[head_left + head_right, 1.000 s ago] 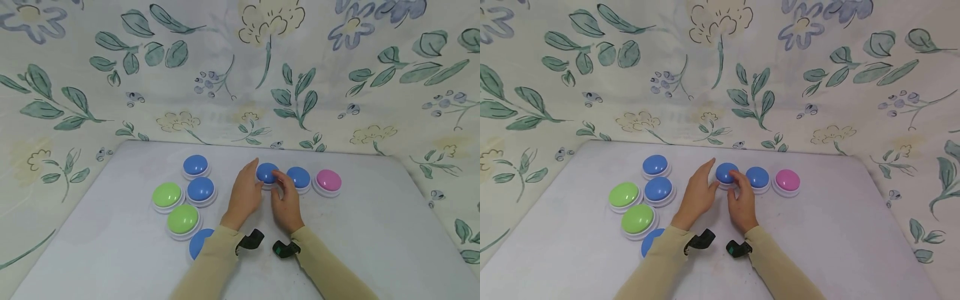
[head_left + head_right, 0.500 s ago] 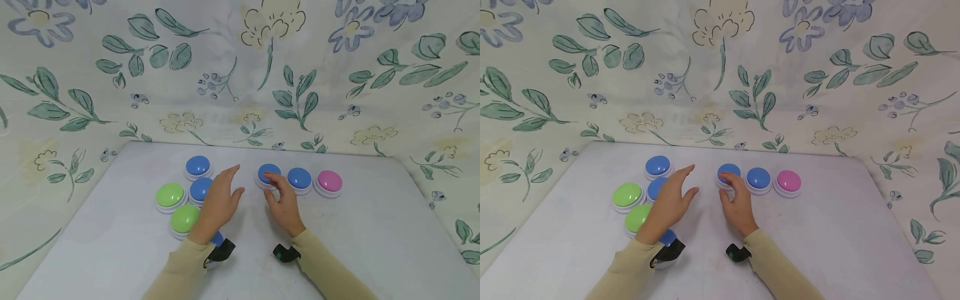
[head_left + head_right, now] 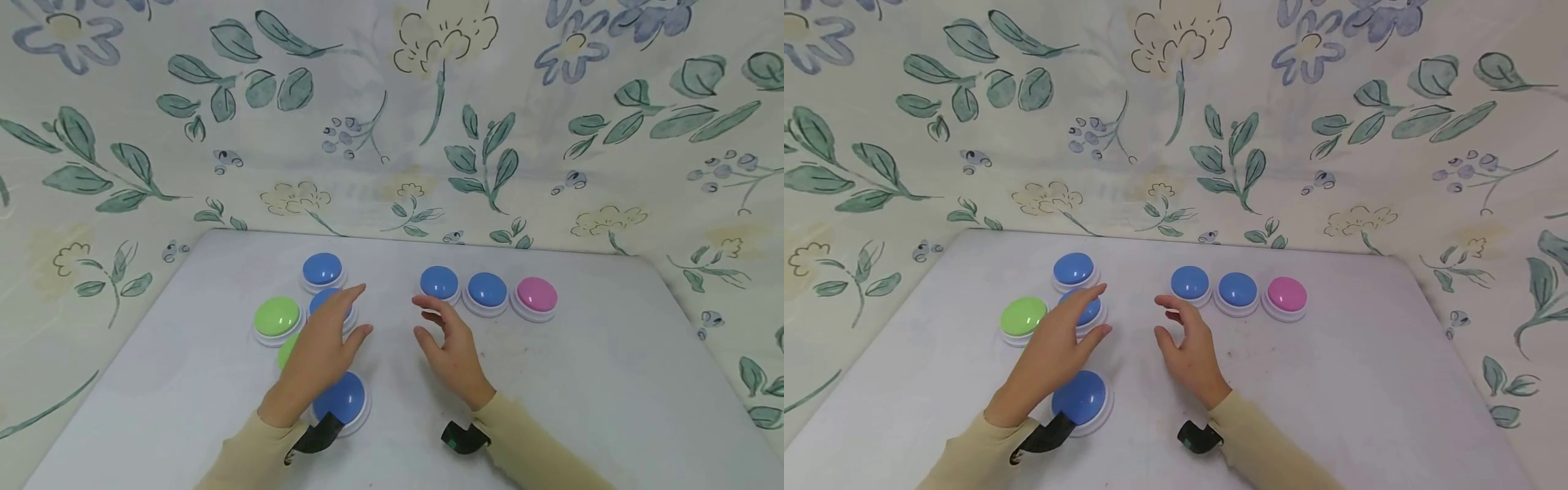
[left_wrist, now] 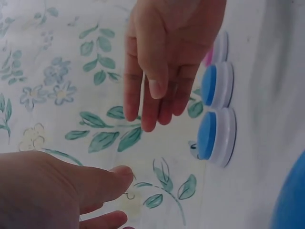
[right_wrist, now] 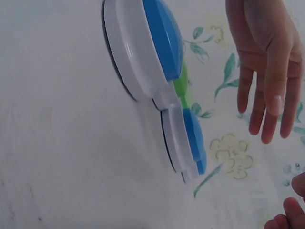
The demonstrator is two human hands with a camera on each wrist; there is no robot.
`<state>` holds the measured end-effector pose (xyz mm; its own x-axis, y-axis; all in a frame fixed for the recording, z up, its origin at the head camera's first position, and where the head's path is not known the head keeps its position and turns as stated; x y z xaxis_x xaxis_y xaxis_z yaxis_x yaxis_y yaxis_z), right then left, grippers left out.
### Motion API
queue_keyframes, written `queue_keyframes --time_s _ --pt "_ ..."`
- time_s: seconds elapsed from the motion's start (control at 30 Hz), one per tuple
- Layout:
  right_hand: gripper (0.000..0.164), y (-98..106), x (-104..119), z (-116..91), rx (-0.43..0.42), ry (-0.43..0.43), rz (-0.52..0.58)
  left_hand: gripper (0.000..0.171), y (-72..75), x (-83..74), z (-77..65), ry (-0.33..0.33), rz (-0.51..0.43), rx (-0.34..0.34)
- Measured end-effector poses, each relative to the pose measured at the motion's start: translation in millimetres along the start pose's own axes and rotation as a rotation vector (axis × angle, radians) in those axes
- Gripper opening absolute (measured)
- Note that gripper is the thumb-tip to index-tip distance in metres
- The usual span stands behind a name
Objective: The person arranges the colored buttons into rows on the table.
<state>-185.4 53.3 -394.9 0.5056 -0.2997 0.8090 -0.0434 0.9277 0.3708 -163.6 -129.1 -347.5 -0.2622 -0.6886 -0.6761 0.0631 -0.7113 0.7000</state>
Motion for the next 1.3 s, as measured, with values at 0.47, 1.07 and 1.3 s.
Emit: queue_keyframes --time_s 0.47,1.07,1.3 --pt "0.046 -27 19 -21 0.137 -0.051 0.014 0.059 17.1 14.8 -42.9 -0.009 0.090 0.010" --pt "0.046 -62 25 -43 0.441 -0.183 0.027 0.058 29.5 36.2 -85.5 -0.022 0.142 -0.019" --pt "0.057 -70 30 -48 0.525 -0.091 -0.074 0.065 21.6 44.5 -95.5 -0.024 0.187 0.067"
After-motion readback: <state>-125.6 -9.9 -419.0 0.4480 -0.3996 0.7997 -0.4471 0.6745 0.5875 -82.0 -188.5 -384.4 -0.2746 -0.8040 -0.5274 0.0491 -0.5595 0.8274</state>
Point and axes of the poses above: each hand's wrist, its own z-axis towards the middle knuckle, its own y-axis out of the back of the hand, x = y × z, the point moved 7 cm from there along z, towards the middle knuckle, and after that the axes turned 8 degrees about -z, right-handed, at the moved point
